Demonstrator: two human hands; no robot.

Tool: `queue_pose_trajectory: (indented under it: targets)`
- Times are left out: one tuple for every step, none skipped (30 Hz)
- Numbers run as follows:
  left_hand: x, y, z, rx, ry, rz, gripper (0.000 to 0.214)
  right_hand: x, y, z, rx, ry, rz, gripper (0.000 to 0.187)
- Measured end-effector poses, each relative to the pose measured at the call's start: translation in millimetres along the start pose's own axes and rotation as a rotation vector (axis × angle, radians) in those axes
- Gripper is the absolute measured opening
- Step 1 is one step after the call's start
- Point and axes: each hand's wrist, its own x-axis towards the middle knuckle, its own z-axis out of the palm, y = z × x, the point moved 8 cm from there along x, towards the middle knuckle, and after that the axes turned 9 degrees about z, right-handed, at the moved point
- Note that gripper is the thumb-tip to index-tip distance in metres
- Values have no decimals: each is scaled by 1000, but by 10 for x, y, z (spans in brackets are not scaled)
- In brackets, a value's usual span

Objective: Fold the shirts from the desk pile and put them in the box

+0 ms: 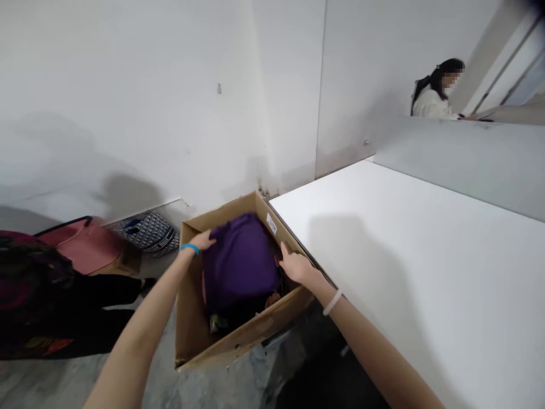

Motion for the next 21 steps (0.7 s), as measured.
queue_pose_trajectory:
  targets:
    - [-1,-66,257,32,-18,-43,48,-15,70,51,-166,23,3,56]
    - [4,-93,497,62,-17,-74,52,-56,123,98,-275,28,-19,53]
    - [17,-73,732,84,-17,-83,55,-115,158,138,-328,23,-55,48]
    - [34,-15,962,97,-18,-77,57,-183,177,161,-341,22,-92,43]
    - [52,75,1187,100,-27,-59,58,-249,182,157,-336,44,-120,39]
    - [66,187,1406,96,-44,-34,57,-306,176,133,-330,87,-136,37]
    - [74,304,1610,88,-64,-10,57,-351,164,105,-328,135,-142,36]
    - [74,412,1791,81,-81,6,57,-381,146,88,-333,172,-144,35]
    - [68,501,1943,77,-91,16,57,-398,125,83,-341,194,-144,34]
    - [57,565,2062,79,-92,19,58,-404,105,85,-350,207,-144,34]
    - [45,603,2147,86,-84,20,58,-404,89,88,-353,215,-142,34]
    - [33,616,2204,96,-71,20,58,-401,77,88,-349,222,-137,33]
    - [22,612,2239,107,-59,22,58,-399,69,84,-338,232,-132,32]
    - [14,596,2257,118,-48,27,58,-400,64,78,-324,242,-128,31]
    - [9,572,2263,129,-40,31,58,-403,62,72,-309,252,-126,30]
    - [5,548,2263,139,-35,35,58,-407,62,70,-295,260,-124,30]
    - [3,526,2260,149,-32,39,58,-410,66,73,-282,263,-121,30]
    - [2,509,2256,159,-32,41,58,-411,73,80,-269,264,-118,30]
    - [2,498,2252,168,-34,42,58,-406,84,90,-257,262,-112,31]
    - [4,491,2245,178,-36,39,59,-397,97,101,-246,256,-105,31]
    - [9,492,2236,187,-40,36,59,-384,108,112,-237,252,-101,30]
